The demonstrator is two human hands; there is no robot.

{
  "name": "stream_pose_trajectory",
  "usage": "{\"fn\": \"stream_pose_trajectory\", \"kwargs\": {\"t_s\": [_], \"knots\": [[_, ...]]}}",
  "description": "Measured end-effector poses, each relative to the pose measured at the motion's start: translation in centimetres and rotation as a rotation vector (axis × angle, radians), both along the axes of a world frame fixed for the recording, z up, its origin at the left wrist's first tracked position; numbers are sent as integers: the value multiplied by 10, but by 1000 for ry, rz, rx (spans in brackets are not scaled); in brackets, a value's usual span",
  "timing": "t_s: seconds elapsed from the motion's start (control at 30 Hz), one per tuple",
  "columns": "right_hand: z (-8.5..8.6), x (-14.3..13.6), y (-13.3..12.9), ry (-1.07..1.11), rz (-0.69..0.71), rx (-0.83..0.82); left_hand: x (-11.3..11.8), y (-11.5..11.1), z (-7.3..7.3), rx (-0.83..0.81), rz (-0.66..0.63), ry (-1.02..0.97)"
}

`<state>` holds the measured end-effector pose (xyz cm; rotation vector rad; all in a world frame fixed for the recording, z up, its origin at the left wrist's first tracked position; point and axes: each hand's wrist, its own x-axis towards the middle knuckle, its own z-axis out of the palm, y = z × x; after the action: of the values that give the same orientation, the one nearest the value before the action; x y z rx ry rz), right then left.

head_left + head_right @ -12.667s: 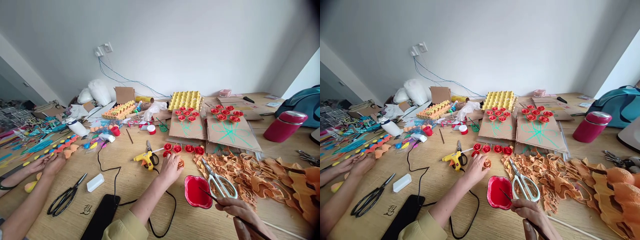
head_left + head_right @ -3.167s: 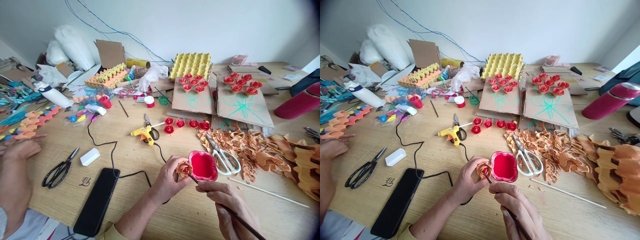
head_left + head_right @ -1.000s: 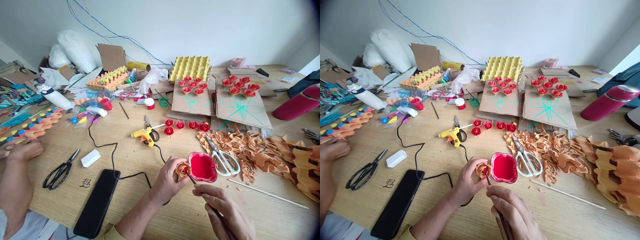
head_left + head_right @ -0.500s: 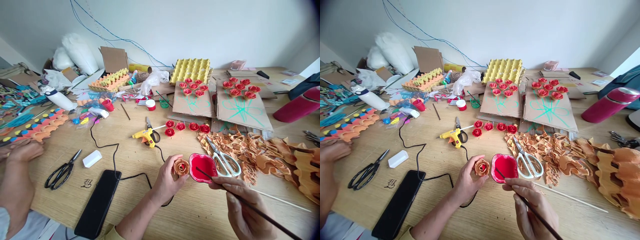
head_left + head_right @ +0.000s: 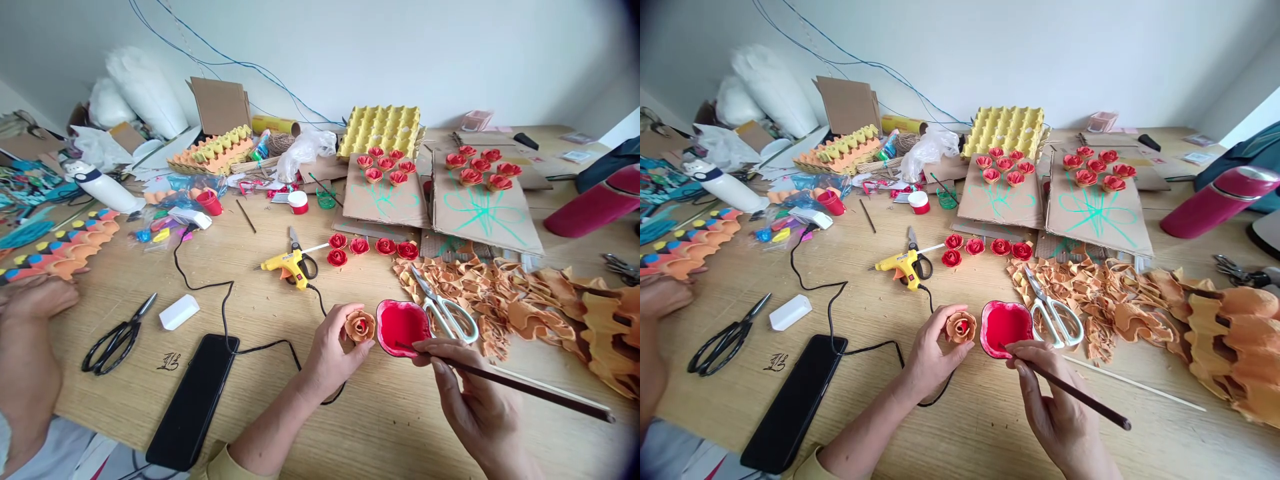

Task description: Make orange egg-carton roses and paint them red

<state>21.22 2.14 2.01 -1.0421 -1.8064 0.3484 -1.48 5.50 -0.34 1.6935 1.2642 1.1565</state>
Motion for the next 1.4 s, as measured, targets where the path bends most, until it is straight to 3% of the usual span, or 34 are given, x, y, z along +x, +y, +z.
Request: {"fn": "stream_pose_trajectory", "kwargs": {"t_s": [0.33,0.47,0.7,1.0,1.4], "knots": [[-4,6,-3,-7,-6,-18,0,0,-1,9,-10,-19],[-4,3,-7,154,-14,-2,0,-1,-1,13,-16,-16],[10,-18,-8,365,38,-43,3,-4,2,-5,-28,44],[11,-28,-9,333,102,-20,4,-3,1,139,-104,111],[11,-37,-15,232,89,2,4,-4,3,91,-134,103]]}}
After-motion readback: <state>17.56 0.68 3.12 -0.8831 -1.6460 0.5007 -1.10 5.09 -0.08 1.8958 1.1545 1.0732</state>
